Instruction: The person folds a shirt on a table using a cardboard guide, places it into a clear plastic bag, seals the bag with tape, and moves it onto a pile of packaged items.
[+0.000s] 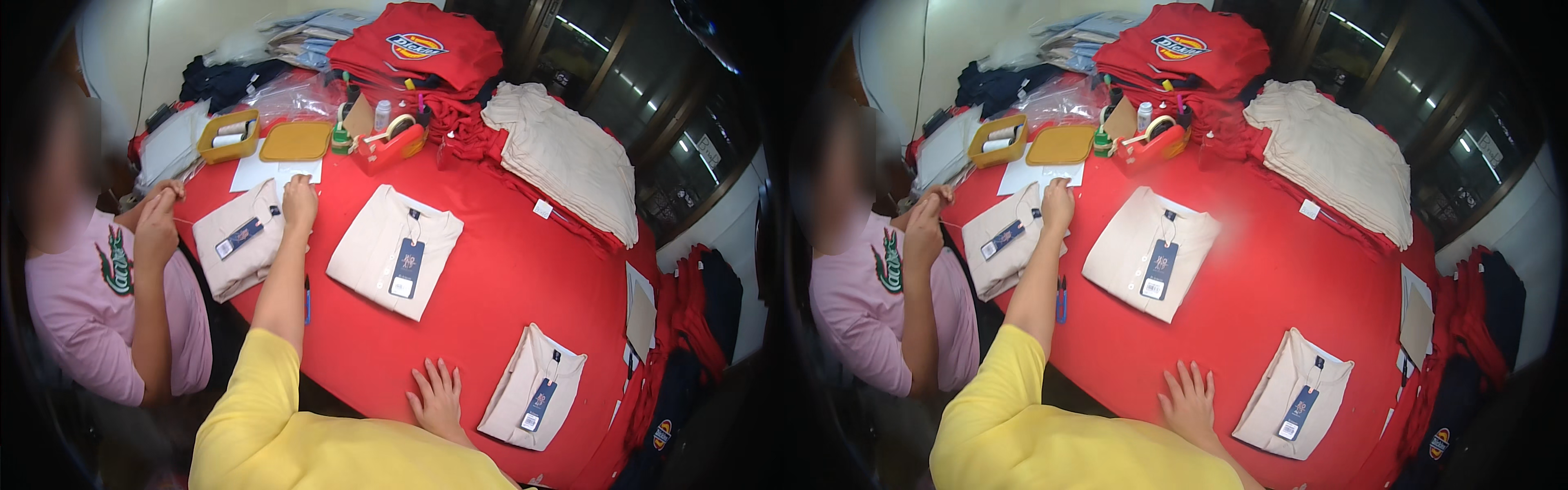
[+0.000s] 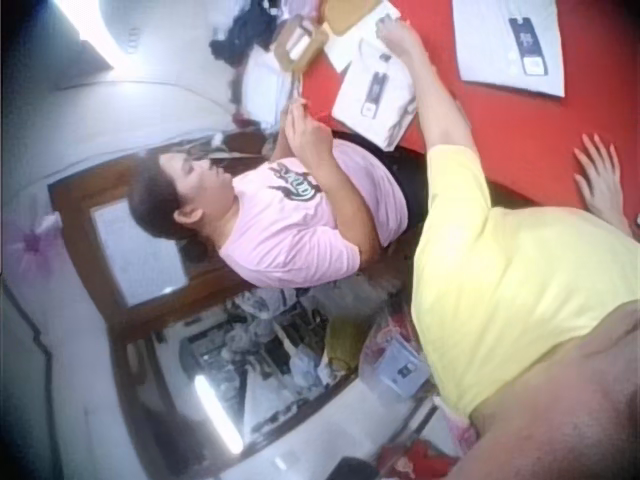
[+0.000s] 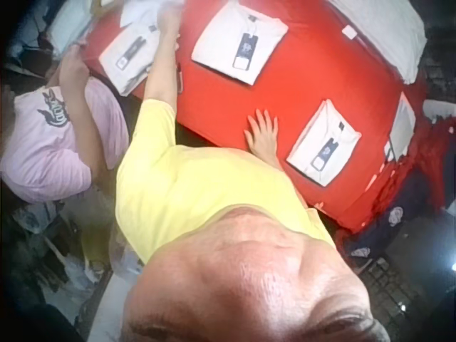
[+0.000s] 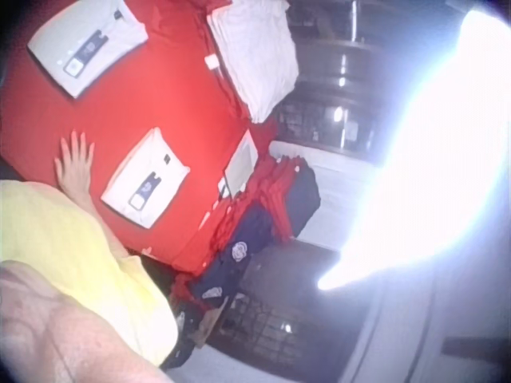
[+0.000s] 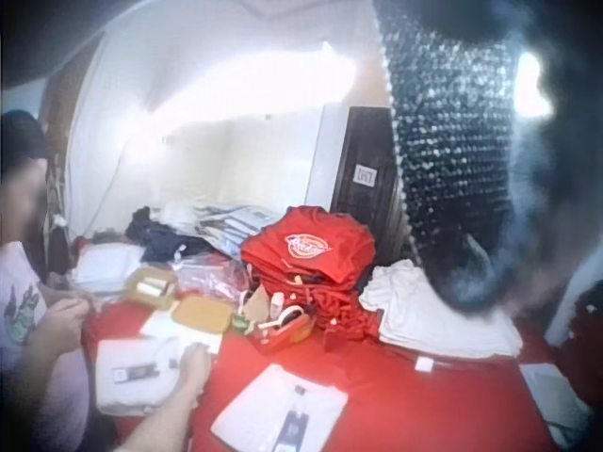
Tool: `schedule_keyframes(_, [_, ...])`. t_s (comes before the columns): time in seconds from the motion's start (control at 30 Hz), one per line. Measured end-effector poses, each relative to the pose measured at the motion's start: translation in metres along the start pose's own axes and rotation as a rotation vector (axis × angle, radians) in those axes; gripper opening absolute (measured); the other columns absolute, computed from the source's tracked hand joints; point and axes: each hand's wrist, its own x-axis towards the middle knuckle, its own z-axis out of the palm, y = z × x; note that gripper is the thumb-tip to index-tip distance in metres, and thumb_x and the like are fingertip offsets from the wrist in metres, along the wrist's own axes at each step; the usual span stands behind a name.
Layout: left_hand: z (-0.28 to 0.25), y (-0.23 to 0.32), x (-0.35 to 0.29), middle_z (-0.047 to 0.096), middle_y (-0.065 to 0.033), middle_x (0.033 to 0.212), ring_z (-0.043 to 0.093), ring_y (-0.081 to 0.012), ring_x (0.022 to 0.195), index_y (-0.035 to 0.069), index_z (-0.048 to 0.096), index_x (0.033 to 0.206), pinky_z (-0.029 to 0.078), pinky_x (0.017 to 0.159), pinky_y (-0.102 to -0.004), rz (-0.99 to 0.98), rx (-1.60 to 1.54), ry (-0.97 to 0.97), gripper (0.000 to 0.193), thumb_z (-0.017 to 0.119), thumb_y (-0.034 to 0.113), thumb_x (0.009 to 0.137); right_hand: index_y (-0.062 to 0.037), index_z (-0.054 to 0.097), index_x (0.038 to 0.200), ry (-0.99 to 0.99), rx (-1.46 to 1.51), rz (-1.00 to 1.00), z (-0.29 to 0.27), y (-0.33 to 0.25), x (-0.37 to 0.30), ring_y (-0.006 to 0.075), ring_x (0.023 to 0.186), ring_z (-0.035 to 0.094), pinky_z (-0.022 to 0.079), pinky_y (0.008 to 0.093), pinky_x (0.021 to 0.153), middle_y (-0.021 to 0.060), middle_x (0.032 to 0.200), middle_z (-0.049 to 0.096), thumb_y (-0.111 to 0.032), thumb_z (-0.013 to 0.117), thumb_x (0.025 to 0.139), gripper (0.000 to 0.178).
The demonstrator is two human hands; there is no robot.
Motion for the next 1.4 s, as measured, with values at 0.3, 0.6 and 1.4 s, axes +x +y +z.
schedule_keyframes(0.3, [0.078,-0.035,0.072,0.064,-0.0152,0.107,0.063,-0.0341,0.095,0.006,0.065,0.101,0.050,0.080,-0.0473,-0.064,0.147,-0.097,0.020,0.060,0.023,0.091,-0.0120,0.061,0.125,0.021,0.066,0.105,-0.005,-0.004,0.005,0.0300,0.135,0.039,0.022,0.0547,0.113,0.0099,0.140,0.050,-0.029,0.065,0.085,0.043])
schedule_keyframes(0.6, [-0.027,0.054,0.194,0.053,-0.0262,0.127,0.050,-0.0359,0.125,-0.012,0.046,0.114,0.042,0.111,-0.0437,-0.313,-2.160,0.171,0.028,0.037,0.012,0.103,-0.0104,0.059,0.125,0.014,0.074,0.096,-0.008,-0.003,0.003,0.0295,0.136,0.038,0.023,0.0543,0.113,0.0103,0.141,0.048,-0.027,0.064,0.087,0.041])
schedule_keyframes(1.4, [-0.204,0.243,-0.320,0.066,-0.0118,0.089,0.067,-0.0163,0.085,-0.001,0.050,0.093,0.052,0.079,-0.0299,0.107,-1.114,-1.041,0.009,0.053,0.007,0.096,-0.0060,0.029,0.145,0.317,1.934,0.302,-0.148,0.135,0.085,0.0269,0.106,0.060,0.052,0.0403,0.088,0.0173,0.127,0.055,-0.020,0.065,0.092,0.065])
